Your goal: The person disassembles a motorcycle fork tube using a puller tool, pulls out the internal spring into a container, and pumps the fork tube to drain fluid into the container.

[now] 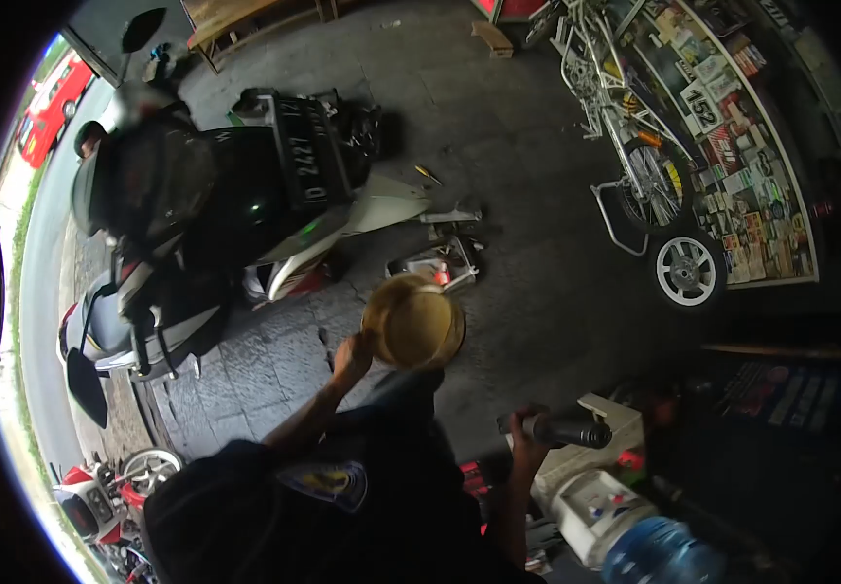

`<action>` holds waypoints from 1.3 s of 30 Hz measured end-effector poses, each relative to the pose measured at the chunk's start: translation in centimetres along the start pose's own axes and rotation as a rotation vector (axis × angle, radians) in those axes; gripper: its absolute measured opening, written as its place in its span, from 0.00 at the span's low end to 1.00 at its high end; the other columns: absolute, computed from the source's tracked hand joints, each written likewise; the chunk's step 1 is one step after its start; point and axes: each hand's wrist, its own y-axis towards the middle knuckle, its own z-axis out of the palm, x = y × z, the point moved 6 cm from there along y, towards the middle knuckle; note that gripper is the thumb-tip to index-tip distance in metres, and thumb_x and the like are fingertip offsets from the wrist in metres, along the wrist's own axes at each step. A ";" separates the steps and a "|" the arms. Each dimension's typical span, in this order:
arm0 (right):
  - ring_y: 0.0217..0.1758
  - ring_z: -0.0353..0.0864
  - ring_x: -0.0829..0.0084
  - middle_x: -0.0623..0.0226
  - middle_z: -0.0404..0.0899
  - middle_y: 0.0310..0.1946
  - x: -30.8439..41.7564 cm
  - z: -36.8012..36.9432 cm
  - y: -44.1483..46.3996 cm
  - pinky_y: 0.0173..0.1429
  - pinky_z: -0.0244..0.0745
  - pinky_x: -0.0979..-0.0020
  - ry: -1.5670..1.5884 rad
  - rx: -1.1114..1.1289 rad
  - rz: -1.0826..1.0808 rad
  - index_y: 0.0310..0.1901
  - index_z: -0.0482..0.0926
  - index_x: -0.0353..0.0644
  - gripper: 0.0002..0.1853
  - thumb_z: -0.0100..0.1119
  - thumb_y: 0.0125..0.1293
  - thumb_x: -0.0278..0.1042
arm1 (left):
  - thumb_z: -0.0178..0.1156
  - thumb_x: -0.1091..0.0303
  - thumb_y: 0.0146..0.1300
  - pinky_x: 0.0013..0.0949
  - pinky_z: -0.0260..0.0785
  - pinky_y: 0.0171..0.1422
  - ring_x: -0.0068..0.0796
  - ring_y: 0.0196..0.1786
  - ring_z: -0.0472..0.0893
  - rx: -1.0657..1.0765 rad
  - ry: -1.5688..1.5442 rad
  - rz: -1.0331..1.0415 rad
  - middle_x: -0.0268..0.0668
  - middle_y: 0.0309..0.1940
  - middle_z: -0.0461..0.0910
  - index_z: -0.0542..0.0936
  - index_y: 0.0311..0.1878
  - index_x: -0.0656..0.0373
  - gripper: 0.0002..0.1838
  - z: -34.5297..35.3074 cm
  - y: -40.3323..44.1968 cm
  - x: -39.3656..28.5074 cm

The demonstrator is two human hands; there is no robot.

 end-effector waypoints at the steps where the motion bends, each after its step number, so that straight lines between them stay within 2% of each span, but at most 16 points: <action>1: 0.43 0.74 0.75 0.69 0.75 0.38 3.4 -0.1 1.2 0.50 0.73 0.72 -0.247 0.046 -0.113 0.41 0.74 0.40 0.16 0.67 0.52 0.15 | 0.48 0.57 0.68 0.58 0.69 0.40 0.59 0.37 0.79 0.060 -0.087 0.124 0.53 0.31 0.81 0.79 0.33 0.61 0.18 3.0 2.7 -1.0; 4: 0.43 0.76 0.75 0.70 0.76 0.38 6.2 -2.5 9.7 0.51 0.74 0.71 -0.545 0.130 -0.341 0.42 0.73 0.42 0.19 0.68 0.50 0.15 | 0.47 0.54 0.69 0.57 0.71 0.44 0.58 0.42 0.80 0.012 -0.139 -0.048 0.57 0.33 0.81 0.80 0.35 0.62 0.21 7.1 11.1 -6.2; 5: 0.43 0.76 0.75 0.70 0.76 0.39 6.9 -3.1 12.2 0.51 0.74 0.71 -0.480 0.079 -0.246 0.43 0.74 0.42 0.20 0.68 0.50 0.15 | 0.42 0.49 0.70 0.55 0.71 0.49 0.58 0.48 0.80 0.034 -0.129 -0.246 0.59 0.38 0.80 0.81 0.40 0.63 0.26 6.8 13.0 -8.7; 9: 0.39 0.77 0.76 0.69 0.78 0.32 9.9 -4.2 24.2 0.48 0.76 0.69 -0.325 -0.061 -0.127 0.36 0.78 0.39 0.11 0.66 0.50 0.18 | 0.33 0.43 0.70 0.52 0.68 0.57 0.62 0.52 0.77 -0.048 -0.262 -0.520 0.59 0.44 0.79 0.82 0.45 0.63 0.34 9.0 22.5 -14.3; 13: 0.48 0.77 0.70 0.63 0.76 0.47 10.3 -5.7 41.4 0.56 0.76 0.65 -0.661 0.156 -0.035 0.56 0.72 0.40 0.27 0.66 0.53 0.14 | 0.37 0.43 0.70 0.52 0.69 0.53 0.60 0.50 0.79 -0.160 -0.389 -0.674 0.64 0.40 0.79 0.80 0.42 0.72 0.36 12.3 32.4 -17.8; 15: 0.46 0.78 0.72 0.65 0.77 0.44 10.9 -5.0 51.5 0.56 0.75 0.68 -0.806 0.239 -0.024 0.54 0.73 0.39 0.26 0.68 0.53 0.15 | 0.41 0.52 0.71 0.51 0.71 0.46 0.58 0.43 0.80 -0.293 -0.594 -0.748 0.62 0.35 0.80 0.79 0.37 0.70 0.28 13.4 36.6 -20.9; 17: 0.43 0.78 0.74 0.68 0.78 0.40 13.1 1.2 59.7 0.54 0.74 0.70 -0.610 0.305 0.044 0.49 0.75 0.38 0.21 0.68 0.53 0.16 | 0.42 0.54 0.71 0.50 0.71 0.45 0.58 0.41 0.81 -0.282 -0.747 -0.874 0.61 0.34 0.80 0.78 0.35 0.70 0.26 16.8 39.2 -21.5; 19: 0.42 0.76 0.76 0.70 0.77 0.38 15.8 8.5 67.3 0.49 0.73 0.73 -0.790 0.505 -0.111 0.42 0.76 0.40 0.15 0.68 0.54 0.18 | 0.41 0.57 0.71 0.50 0.71 0.41 0.58 0.38 0.80 -0.584 -0.076 -0.400 0.62 0.30 0.79 0.77 0.33 0.68 0.23 20.5 44.0 -19.9; 21: 0.38 0.76 0.80 0.73 0.76 0.34 14.8 13.7 75.4 0.43 0.72 0.75 -0.641 0.691 -0.105 0.41 0.77 0.40 0.14 0.67 0.53 0.17 | 0.39 0.58 0.71 0.53 0.70 0.46 0.62 0.42 0.79 -0.537 -0.332 -0.711 0.63 0.35 0.79 0.77 0.34 0.71 0.25 19.8 46.7 -22.1; 24: 0.36 0.77 0.81 0.74 0.78 0.34 16.4 26.5 82.0 0.43 0.73 0.75 -0.958 1.001 -0.223 0.39 0.78 0.39 0.12 0.67 0.53 0.19 | 0.37 0.57 0.71 0.54 0.68 0.51 0.64 0.46 0.78 -0.548 -0.341 -0.848 0.63 0.39 0.78 0.78 0.36 0.72 0.26 21.7 50.8 -21.0; 26: 0.35 0.78 0.80 0.72 0.80 0.33 16.4 34.7 84.3 0.44 0.73 0.74 -0.928 1.080 -0.141 0.37 0.79 0.39 0.09 0.67 0.53 0.21 | 0.36 0.56 0.71 0.54 0.67 0.54 0.64 0.48 0.77 -0.496 -0.293 -0.895 0.63 0.41 0.78 0.78 0.37 0.72 0.28 22.7 53.2 -21.2; 28: 0.35 0.80 0.78 0.70 0.82 0.30 13.7 41.3 87.8 0.44 0.74 0.73 -0.937 1.293 -0.364 0.34 0.79 0.38 0.08 0.68 0.53 0.24 | 0.36 0.55 0.71 0.54 0.67 0.55 0.64 0.49 0.76 -0.639 -0.654 -1.118 0.63 0.41 0.78 0.79 0.39 0.71 0.28 20.9 56.0 -21.9; 29: 0.36 0.82 0.69 0.65 0.82 0.30 11.8 44.2 89.4 0.44 0.75 0.70 -0.936 1.361 -0.385 0.35 0.79 0.38 0.11 0.68 0.48 0.23 | 0.35 0.55 0.72 0.53 0.66 0.57 0.62 0.52 0.75 -0.666 -0.693 -1.164 0.63 0.44 0.78 0.79 0.39 0.70 0.27 20.5 57.5 -21.8; 32: 0.37 0.82 0.55 0.57 0.82 0.32 7.3 53.9 91.3 0.44 0.75 0.65 -0.929 1.542 -0.553 0.35 0.79 0.39 0.13 0.69 0.44 0.23 | 0.35 0.55 0.72 0.51 0.65 0.60 0.61 0.55 0.74 -0.714 -0.538 -1.131 0.61 0.46 0.78 0.79 0.41 0.68 0.27 19.6 63.1 -20.5; 34: 0.33 0.83 0.60 0.56 0.81 0.29 2.4 59.3 92.7 0.39 0.75 0.66 -0.875 1.701 -0.620 0.37 0.79 0.37 0.11 0.67 0.51 0.26 | 0.36 0.55 0.72 0.50 0.64 0.61 0.60 0.56 0.73 -0.743 -0.645 -1.201 0.59 0.47 0.77 0.78 0.43 0.65 0.25 23.6 65.7 -17.1; 39: 0.36 0.83 0.56 0.55 0.82 0.32 -7.8 71.2 91.8 0.40 0.75 0.65 -0.904 1.935 -0.417 0.39 0.79 0.38 0.15 0.69 0.47 0.23 | 0.36 0.54 0.72 0.51 0.65 0.61 0.59 0.56 0.73 -0.748 -0.604 -1.287 0.58 0.48 0.77 0.77 0.44 0.64 0.25 23.5 72.2 -14.7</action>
